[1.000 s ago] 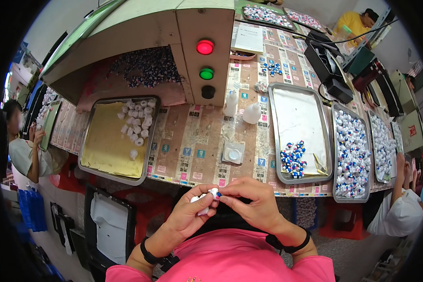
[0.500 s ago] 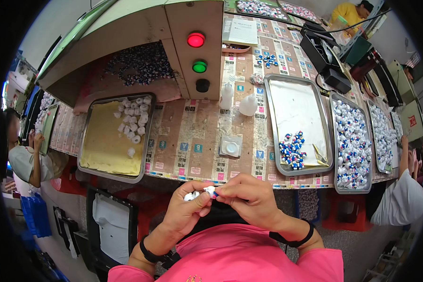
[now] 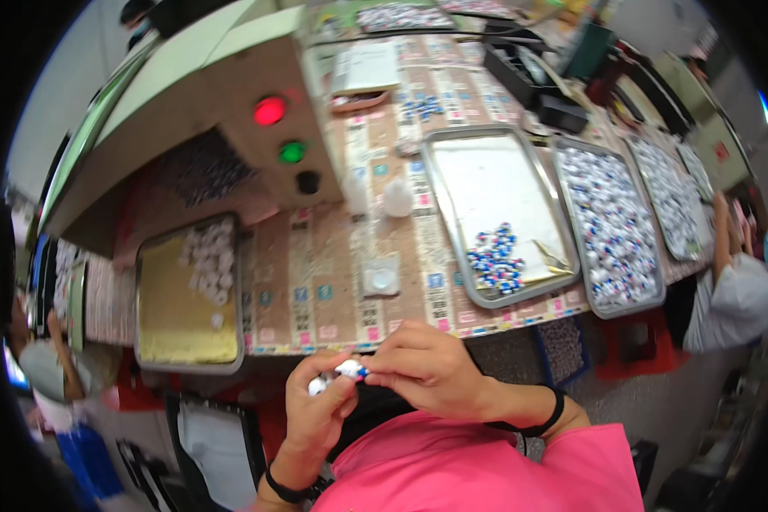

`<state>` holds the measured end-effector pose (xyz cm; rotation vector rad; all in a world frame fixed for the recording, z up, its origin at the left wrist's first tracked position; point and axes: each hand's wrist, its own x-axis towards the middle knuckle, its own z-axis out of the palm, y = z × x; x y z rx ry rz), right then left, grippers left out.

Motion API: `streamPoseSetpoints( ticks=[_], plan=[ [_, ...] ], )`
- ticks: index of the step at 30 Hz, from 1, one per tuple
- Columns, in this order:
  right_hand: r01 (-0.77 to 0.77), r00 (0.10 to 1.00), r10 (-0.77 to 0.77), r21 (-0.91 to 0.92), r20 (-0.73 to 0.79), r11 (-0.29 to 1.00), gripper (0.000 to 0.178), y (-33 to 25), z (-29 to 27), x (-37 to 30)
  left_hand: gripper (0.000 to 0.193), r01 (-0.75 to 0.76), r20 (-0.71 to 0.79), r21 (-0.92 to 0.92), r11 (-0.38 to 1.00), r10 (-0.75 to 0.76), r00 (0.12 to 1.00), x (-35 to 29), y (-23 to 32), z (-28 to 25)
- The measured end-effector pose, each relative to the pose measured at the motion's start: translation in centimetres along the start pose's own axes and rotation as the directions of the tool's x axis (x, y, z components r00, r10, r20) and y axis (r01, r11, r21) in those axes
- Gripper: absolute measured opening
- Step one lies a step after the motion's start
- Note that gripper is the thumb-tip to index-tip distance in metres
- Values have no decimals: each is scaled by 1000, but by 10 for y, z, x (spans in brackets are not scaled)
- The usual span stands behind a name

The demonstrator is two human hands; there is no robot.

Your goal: Assemble small plastic components by pressing blue pieces into white housings.

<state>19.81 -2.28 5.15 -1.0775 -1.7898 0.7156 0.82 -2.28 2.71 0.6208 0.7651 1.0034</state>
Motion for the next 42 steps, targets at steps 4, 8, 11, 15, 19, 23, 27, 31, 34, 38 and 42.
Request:
streamPoseSetpoints(
  ticks=[4, 8, 11, 15, 19, 23, 27, 31, 34, 38, 42],
  plan=[
    [-64, 997, 60, 118, 41, 991, 19, 1, -20, -9, 25, 74, 51, 8, 997, -74, 996, 4, -8, 11],
    [-152, 988, 147, 124, 53, 981, 17, 4, -40, -32, 30, 304, 125, -21, 952, -300, 946, 8, -20, 19],
    [-261, 963, 265, 87, -40, 962, 18, 6, -67, -46, 34, 410, 151, -132, 903, -390, 908, 10, -20, 29],
    [-491, 782, 290, -258, -551, 832, 14, 25, -133, -62, 23, 527, 365, -89, 845, -465, 807, 9, -19, 2],
    [-604, 662, 111, -440, -741, 665, 12, 63, -211, -76, 18, 526, 295, -4, 851, -501, 813, 5, -10, 9],
    [-522, 798, 60, -638, -599, 566, 16, 100, -253, -68, 13, 490, 255, 48, 870, -485, 836, 5, -6, 20],
    [-534, 839, 217, -683, -498, 497, 18, 123, -255, -53, 15, 478, 356, 23, 878, -454, 817, 3, -17, 7],
    [-525, 836, 103, -732, -539, 434, 21, 108, -237, -43, 26, 524, 227, -113, 844, -492, 841, 2, -19, -2],
    [-431, 888, 108, -727, -447, 535, 21, 85, -198, -39, 30, 537, 257, -192, 822, -486, 836, 4, -25, -16],
    [-298, 951, 161, -643, -264, 706, 16, 79, -146, -28, 24, 530, 245, -241, 813, -477, 844, 4, -22, -12],
    [-252, 964, 141, -611, -224, 750, 16, 97, -120, -8, 27, 545, 244, -270, 794, -491, 837, 9, -16, 0]
  ],
)
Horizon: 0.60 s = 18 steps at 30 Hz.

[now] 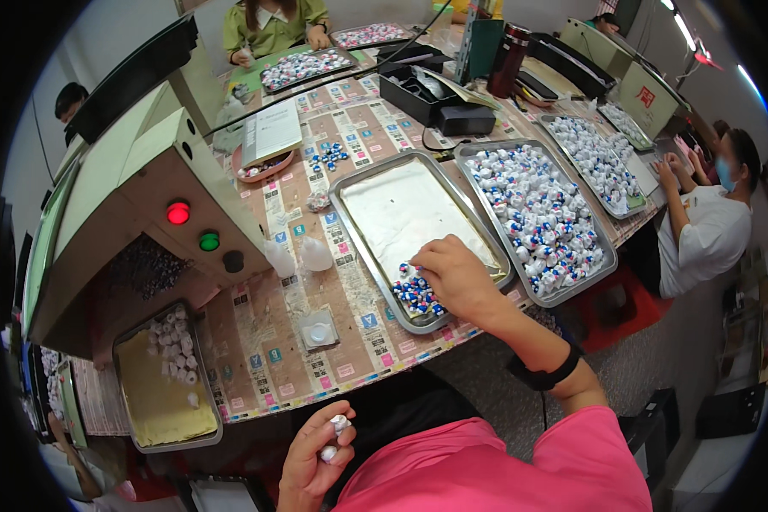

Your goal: Assemble small plastic components by pressing blue pieces into white housings.

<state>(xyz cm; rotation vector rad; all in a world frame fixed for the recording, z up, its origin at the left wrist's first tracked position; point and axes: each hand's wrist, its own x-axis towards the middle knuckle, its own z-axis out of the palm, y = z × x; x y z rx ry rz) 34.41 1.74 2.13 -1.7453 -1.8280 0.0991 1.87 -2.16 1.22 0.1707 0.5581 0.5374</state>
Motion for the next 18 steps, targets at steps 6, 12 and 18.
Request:
streamPoseSetpoints(
  ticks=[6, 12, 18],
  plan=[
    [-52, 984, 72, -124, 162, 991, 15, -4, 20, 26, 28, 24, 26, -93, 995, -21, 999, -5, 0, -11],
    [-134, 986, 132, 17, 103, 991, 11, -26, 22, 24, 31, -52, -9, -154, 987, 51, 999, -7, 6, -22],
    [-127, 992, 112, 334, 63, 934, 16, -70, 11, 5, 37, -154, -43, -158, 975, 149, 988, -4, 19, -19]
  ],
)
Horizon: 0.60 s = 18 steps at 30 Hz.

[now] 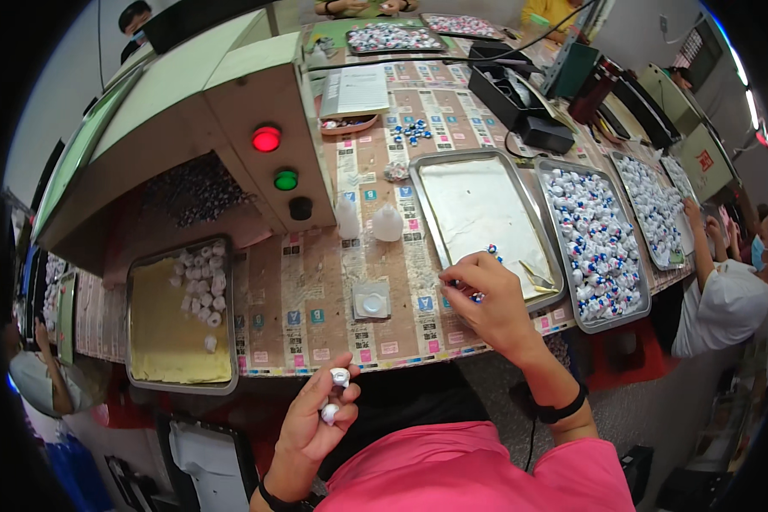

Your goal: Assemble small plastic components by pressing blue pieces into white housings.

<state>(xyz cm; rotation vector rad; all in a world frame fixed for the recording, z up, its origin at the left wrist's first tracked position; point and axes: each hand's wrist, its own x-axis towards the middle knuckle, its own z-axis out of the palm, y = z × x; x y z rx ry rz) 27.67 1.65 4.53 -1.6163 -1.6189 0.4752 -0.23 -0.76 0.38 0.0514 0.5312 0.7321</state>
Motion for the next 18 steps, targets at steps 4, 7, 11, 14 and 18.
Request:
streamPoseSetpoints(
  ticks=[4, 7, 11, 14, 18],
  plan=[
    [31, 999, -30, 52, -11, 998, 17, 1, 5, -2, 38, 11, 40, -35, 999, -10, 999, 1, 3, 0],
    [-83, 996, 71, 218, 63, 973, 19, -1, 9, -3, 34, 11, 45, -57, 998, -9, 999, 1, 0, -5],
    [-246, 960, 175, 360, 219, 900, 18, -2, 22, -7, 28, 19, 44, -64, 998, -16, 999, 1, -2, -6],
    [-249, 953, 152, 396, 261, 884, 20, -5, 31, -4, 30, 31, 46, -66, 997, -28, 999, 1, -1, -4],
    [-76, 977, 26, 232, 211, 970, 17, -19, 39, 5, 31, 28, 30, -61, 998, -26, 999, 0, 1, -4]
  ],
)
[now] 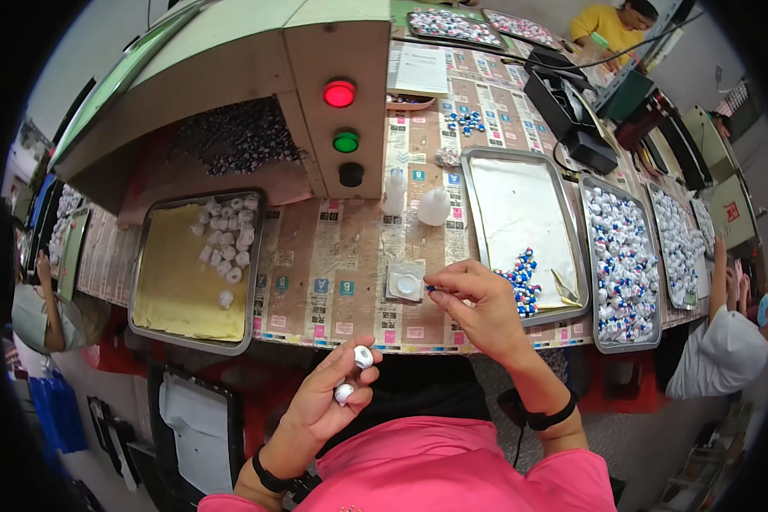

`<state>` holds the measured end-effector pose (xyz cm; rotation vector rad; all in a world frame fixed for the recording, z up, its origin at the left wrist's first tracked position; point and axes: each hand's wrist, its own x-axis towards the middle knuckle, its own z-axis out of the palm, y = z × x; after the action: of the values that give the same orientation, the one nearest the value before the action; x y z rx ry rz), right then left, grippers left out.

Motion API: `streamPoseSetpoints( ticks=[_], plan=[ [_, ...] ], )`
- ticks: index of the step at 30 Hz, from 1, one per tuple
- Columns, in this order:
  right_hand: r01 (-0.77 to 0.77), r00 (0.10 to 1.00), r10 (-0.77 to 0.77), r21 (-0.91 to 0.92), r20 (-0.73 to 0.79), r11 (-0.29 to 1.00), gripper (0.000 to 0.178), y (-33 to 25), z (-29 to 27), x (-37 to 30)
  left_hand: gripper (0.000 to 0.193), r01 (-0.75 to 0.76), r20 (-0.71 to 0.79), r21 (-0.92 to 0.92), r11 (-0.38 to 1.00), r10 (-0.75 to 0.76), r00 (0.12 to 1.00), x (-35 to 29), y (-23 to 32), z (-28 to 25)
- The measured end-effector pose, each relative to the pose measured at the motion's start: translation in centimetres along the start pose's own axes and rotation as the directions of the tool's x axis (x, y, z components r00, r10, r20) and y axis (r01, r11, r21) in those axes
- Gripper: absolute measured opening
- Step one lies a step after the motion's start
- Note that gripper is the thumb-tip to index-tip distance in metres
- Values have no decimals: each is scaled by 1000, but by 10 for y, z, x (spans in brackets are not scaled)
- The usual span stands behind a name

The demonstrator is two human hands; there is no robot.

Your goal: Assemble small plastic components by pressing blue pieces into white housings.

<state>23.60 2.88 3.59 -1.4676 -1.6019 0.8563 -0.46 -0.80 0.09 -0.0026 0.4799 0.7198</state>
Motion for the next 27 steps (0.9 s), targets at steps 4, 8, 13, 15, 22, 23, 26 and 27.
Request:
streamPoseSetpoints(
  ticks=[4, 8, 13, 15, 22, 23, 26, 27],
  plan=[
    [43, 998, -47, -99, -41, 994, 13, -1, 13, 10, 30, -11, 13, -23, 1000, 11, 1000, -2, 0, -4],
    [139, 990, -133, -218, 44, 966, 13, 3, 20, 19, 30, -25, 0, -28, 999, 25, 1000, -4, 0, -5],
    [260, 966, -249, -317, 75, 912, 13, 5, 27, 25, 35, -22, 1, -5, 1000, 22, 1000, -7, 1, -5],
    [258, 966, -243, -321, 87, 911, 12, 6, 28, 27, 35, -17, 18, -13, 1000, 17, 1000, -7, 1, -5],
    [213, 977, -206, -300, 54, 930, 12, 3, 28, 21, 36, -30, 4, 0, 1000, 30, 1000, -8, 0, -6],
    [188, 982, -187, -288, 33, 939, 13, 2, 27, 19, 36, -30, 3, 1, 1000, 30, 1000, -8, 0, -6],
    [158, 987, -161, -270, 11, 950, 14, 3, 25, 14, 36, -20, 17, -3, 1000, 20, 1000, -8, 0, -6],
    [153, 988, -155, -263, 14, 953, 15, 4, 25, 13, 35, -17, 15, -1, 1000, 17, 1000, -9, 0, -6]
  ],
)
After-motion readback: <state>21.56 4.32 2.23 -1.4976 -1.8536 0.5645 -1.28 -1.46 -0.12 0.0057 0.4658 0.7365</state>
